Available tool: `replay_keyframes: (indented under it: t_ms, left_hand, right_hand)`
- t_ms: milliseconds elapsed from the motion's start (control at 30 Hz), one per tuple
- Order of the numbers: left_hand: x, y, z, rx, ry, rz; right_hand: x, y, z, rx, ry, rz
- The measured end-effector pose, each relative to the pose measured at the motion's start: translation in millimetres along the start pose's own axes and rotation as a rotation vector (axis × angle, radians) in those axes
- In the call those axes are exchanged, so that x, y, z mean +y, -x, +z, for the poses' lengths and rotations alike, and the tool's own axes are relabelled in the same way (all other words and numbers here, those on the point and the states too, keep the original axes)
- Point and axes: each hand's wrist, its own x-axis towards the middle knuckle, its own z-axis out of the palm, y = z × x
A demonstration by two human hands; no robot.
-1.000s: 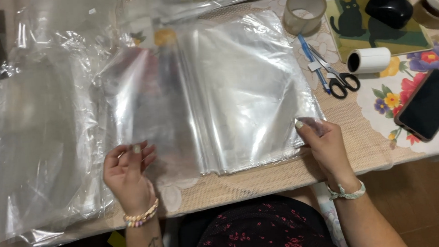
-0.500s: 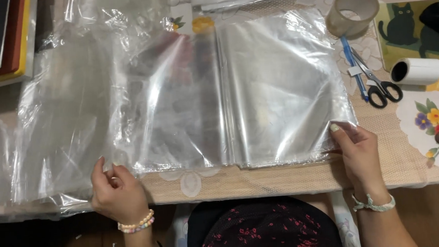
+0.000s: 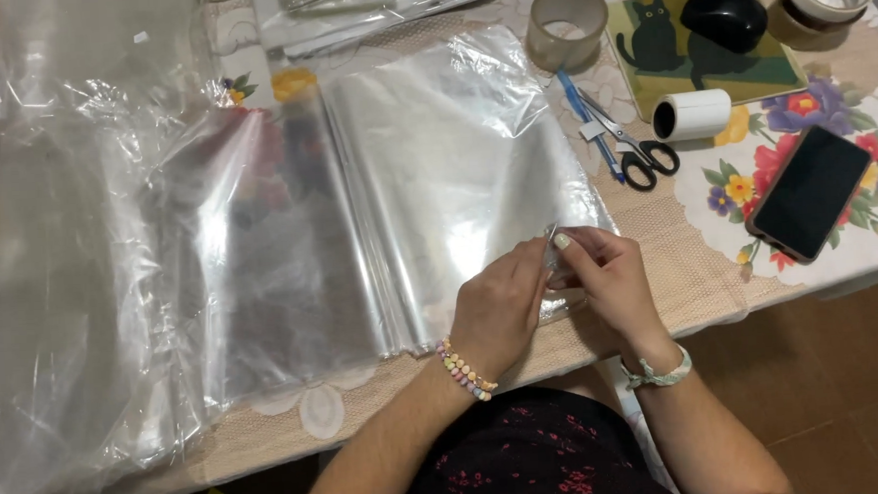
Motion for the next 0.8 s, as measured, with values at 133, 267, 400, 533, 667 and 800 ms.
replay_keyframes:
  t_ms: [133,267,400,533,667,800]
  left_hand:
    - [-6.8,0.2,-7.1,0.010,0.215,-0.173]
    - [-25.3,-3.0,-8.2,0.010,0.503,-0.364]
    - [-42.5,-4.1,-4.1,-0.013,0.813,-0.606]
    - [-54.7,-1.7,-4.8,0.039,0.923,-0.673]
    - [-54.2,6.8,-31.0,0.149,0.894,-0.686]
    - [-66.9,43.8,-82.7,0.424,0.752,-0.755]
  right_hand:
    - [-19.0,8.3,9.5,0.002,-0.045,0.004]
    - [-37.9,17.7,17.4,0.012,-0.063,-0.041]
    - [-40.7,20.0,15.9,0.007,-0.038,-0.057]
    - [3.5,6.2,0.7,-0.007,-0.036,-0.047]
    - [2.4,10.0,-0.3,0.017,-0.135,0.054]
    - [22.7,-0.4,-8.2,-0.004,-0.060,0.002]
